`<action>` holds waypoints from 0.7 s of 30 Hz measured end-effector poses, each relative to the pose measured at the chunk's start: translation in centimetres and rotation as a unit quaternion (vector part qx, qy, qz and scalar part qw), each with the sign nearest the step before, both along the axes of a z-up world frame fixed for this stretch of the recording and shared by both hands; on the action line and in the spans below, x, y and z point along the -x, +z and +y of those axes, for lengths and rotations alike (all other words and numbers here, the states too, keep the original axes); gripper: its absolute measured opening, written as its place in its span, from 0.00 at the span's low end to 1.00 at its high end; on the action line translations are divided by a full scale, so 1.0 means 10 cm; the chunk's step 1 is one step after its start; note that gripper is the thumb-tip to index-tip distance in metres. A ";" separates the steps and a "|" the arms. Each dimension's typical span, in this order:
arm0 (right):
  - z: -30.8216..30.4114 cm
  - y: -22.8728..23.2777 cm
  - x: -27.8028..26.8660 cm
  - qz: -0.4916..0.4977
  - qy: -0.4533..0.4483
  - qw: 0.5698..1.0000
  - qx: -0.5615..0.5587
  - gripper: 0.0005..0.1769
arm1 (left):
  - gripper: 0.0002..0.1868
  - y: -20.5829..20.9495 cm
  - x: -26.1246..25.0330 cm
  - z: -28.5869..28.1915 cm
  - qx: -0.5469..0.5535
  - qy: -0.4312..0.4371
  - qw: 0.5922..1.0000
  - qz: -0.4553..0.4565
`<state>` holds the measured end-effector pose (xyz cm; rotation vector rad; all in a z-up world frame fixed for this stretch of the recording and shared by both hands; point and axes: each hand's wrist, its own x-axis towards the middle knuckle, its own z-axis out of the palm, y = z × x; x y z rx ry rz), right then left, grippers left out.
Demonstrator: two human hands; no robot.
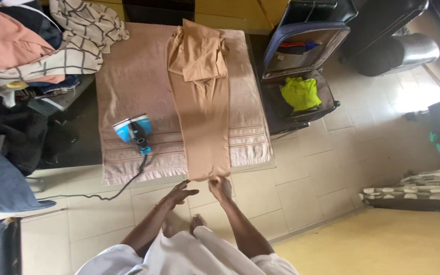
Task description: Iron a pair of khaki trousers on a table.
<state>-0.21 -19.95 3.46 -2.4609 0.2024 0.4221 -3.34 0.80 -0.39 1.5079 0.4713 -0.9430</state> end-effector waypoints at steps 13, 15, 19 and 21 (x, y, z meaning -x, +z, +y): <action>-0.66 -0.82 -0.06 0.117 -0.151 0.901 -0.391 0.36 | 0.23 -0.64 0.21 -0.41 -0.024 0.168 0.962 -0.213; -0.72 -0.76 0.04 0.163 -0.149 0.877 -0.426 0.26 | 0.21 -0.19 0.27 -0.45 0.017 0.235 0.966 -0.106; -0.80 -0.35 0.36 0.175 -0.156 0.847 -0.477 0.21 | 0.29 -0.27 0.45 -0.41 -0.062 0.102 0.986 -0.113; -0.88 -0.23 0.54 0.232 -0.136 0.836 -0.478 0.18 | 0.35 -0.40 0.64 -0.46 -0.106 0.000 0.991 -0.081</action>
